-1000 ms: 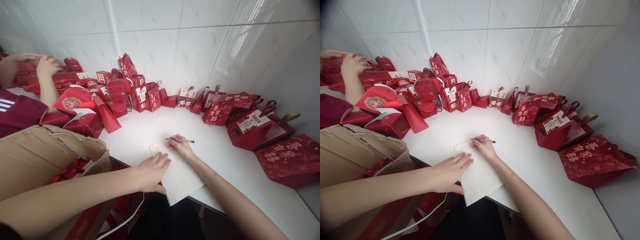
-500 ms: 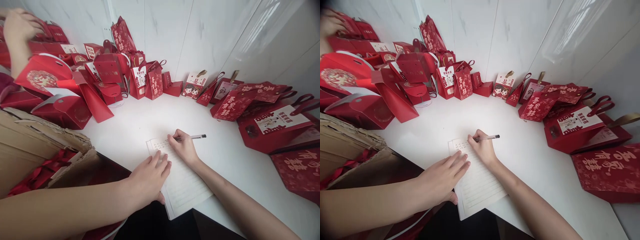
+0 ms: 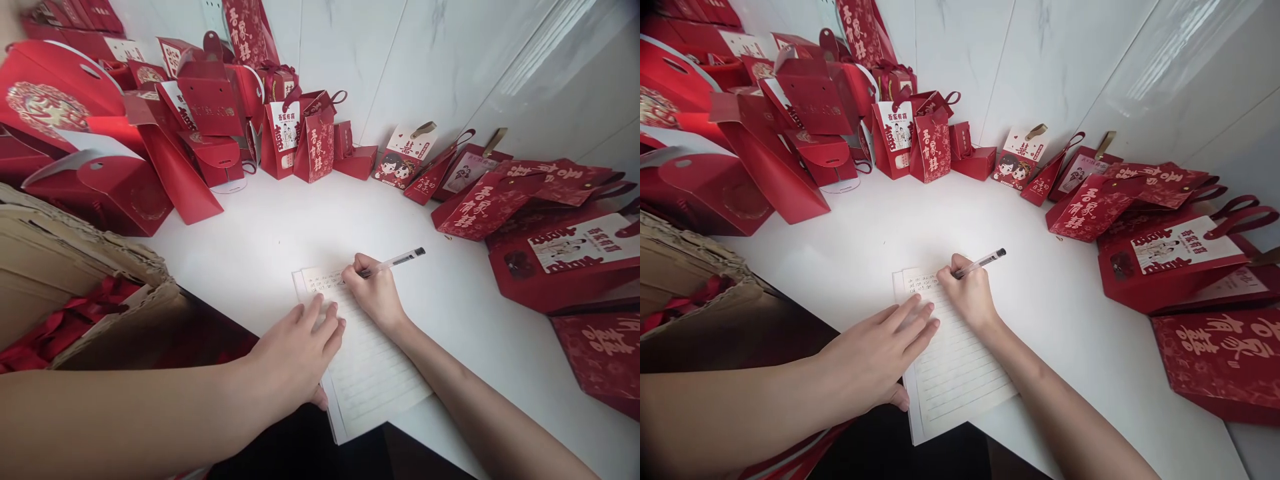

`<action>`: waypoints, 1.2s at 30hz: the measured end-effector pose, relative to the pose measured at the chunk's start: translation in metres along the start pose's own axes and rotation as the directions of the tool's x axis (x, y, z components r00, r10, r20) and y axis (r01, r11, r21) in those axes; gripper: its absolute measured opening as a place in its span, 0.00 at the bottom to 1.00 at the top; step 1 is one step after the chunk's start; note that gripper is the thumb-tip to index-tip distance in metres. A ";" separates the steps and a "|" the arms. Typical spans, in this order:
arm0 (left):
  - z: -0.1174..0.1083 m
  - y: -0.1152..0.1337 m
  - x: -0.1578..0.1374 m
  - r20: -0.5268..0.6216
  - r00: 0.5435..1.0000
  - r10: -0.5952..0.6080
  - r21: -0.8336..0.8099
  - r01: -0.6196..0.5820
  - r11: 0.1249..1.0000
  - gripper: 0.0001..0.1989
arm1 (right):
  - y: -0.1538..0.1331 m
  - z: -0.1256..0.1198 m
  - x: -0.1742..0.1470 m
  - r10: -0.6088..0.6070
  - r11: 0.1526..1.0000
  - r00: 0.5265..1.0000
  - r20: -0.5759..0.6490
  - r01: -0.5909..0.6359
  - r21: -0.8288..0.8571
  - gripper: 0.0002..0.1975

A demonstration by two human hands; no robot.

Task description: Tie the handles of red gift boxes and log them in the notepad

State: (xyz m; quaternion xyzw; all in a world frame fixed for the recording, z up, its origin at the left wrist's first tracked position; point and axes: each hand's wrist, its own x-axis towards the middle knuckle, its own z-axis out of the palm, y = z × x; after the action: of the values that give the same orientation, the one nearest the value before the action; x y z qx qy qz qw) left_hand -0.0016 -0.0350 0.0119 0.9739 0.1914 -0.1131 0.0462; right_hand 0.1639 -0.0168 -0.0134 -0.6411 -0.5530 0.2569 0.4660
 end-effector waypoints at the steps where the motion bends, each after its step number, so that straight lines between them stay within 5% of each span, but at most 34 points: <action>1: 0.000 0.000 0.000 0.007 1.000 -0.003 0.006 0.003 1.000 0.46 | 0.000 0.000 0.000 0.004 1.000 1.000 -0.006 -0.004 -0.006 0.12; 17: 0.000 0.000 0.001 0.034 0.999 -0.005 0.055 0.003 0.998 0.47 | -0.001 0.000 -0.001 0.010 1.000 1.000 -0.021 -0.010 -0.020 0.12; 26: 0.007 0.000 0.002 0.006 1.000 -0.017 0.010 0.017 1.000 0.47 | 0.005 -0.009 0.008 0.165 0.891 0.982 -0.096 -0.107 0.441 0.17; 31: 0.008 -0.006 0.002 0.007 1.000 0.003 -0.013 -0.003 1.000 0.46 | 0.009 -0.024 0.017 -0.014 0.957 0.983 -0.183 0.066 0.281 0.19; 36: 0.003 -0.017 0.003 -0.036 0.999 0.035 -0.083 -0.038 0.996 0.27 | 0.021 -0.059 0.034 -0.227 0.973 0.916 -0.330 0.224 -0.049 0.18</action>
State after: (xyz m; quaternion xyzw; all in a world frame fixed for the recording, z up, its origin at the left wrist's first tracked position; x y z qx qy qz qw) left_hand -0.0060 -0.0181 0.0079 0.9762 0.1791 -0.0872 0.0859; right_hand 0.2322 -0.0022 -0.0003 -0.6097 -0.5374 0.0866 0.5761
